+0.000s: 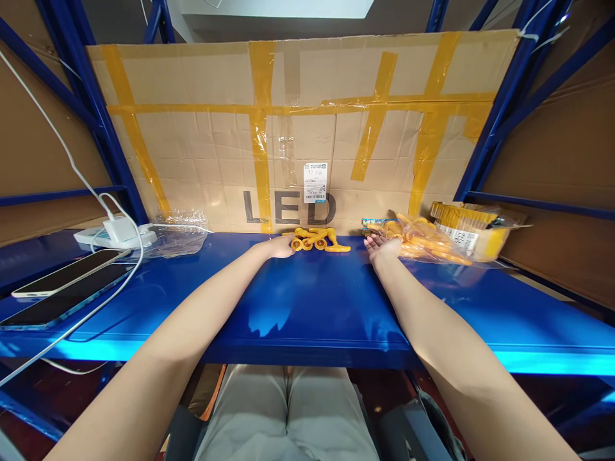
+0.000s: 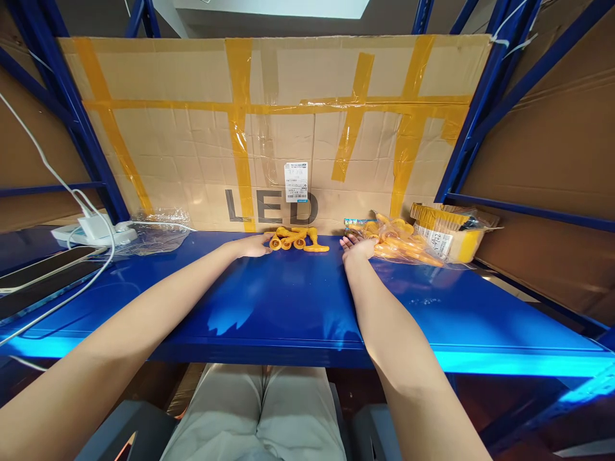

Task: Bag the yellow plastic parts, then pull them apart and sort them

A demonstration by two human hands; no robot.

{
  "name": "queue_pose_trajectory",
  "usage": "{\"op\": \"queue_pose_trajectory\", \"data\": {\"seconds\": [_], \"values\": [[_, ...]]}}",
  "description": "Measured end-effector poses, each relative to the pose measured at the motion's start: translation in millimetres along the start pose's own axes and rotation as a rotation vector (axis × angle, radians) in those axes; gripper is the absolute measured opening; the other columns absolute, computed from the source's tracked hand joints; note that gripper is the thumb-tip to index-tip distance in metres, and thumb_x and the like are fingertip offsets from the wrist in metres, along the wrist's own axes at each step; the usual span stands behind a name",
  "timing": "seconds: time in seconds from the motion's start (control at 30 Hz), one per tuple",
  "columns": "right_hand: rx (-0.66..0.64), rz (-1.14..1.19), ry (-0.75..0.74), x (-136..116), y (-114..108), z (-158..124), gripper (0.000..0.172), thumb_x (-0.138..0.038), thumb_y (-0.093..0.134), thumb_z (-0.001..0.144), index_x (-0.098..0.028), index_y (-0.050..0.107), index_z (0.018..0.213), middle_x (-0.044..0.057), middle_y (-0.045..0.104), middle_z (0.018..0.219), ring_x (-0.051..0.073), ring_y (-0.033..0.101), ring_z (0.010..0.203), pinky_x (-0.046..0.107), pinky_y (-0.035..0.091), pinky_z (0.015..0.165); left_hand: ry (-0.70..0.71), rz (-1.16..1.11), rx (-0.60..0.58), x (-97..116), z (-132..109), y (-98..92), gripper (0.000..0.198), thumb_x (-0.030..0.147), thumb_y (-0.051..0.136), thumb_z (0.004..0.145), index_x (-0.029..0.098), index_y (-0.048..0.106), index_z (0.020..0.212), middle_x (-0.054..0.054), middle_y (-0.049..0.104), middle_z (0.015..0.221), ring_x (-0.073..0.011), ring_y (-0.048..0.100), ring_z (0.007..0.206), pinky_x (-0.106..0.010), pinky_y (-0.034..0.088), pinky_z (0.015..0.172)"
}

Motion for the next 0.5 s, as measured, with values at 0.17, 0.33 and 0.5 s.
{"op": "queue_pose_trajectory", "data": {"seconds": [0.17,0.33,0.5], "values": [[0.041,0.030,-0.023,-5,0,-3,0.041,-0.051,0.026,0.097,-0.023,0.051,0.078,-0.001,0.048,0.059,0.014,0.050,0.046,0.030,0.051,0.048,-0.013,-0.174,0.076,0,-12,-5.4,0.058,0.030,0.053,0.089,0.024,0.045,0.147,-0.006,0.048,0.152,-0.0223,0.050,0.136,-0.030,0.041,0.110],[0.151,-0.065,-0.079,-15,-5,-11,0.040,-0.021,0.021,0.095,-0.017,0.057,0.078,0.001,0.053,0.052,0.013,0.050,0.041,0.028,0.049,0.047,-0.083,-0.038,0.140,-8,-27,-2.2,0.055,0.022,0.050,0.090,0.018,0.048,0.145,-0.008,0.052,0.148,-0.0250,0.048,0.137,-0.034,0.036,0.116],[0.109,-0.241,-0.238,-27,0,-10,0.038,-0.022,0.030,0.094,-0.018,0.062,0.075,0.003,0.056,0.052,0.015,0.053,0.045,0.030,0.049,0.051,-0.055,0.076,0.122,-7,-33,-0.9,0.054,0.021,0.048,0.092,0.015,0.049,0.145,-0.009,0.052,0.148,-0.0244,0.047,0.138,-0.034,0.033,0.118]]}}
Point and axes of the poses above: each hand's wrist, its own z-axis towards the middle knuckle, its own y-axis out of the palm, x = y × z, the point moved 7 cm from there along z, towards the middle knuckle
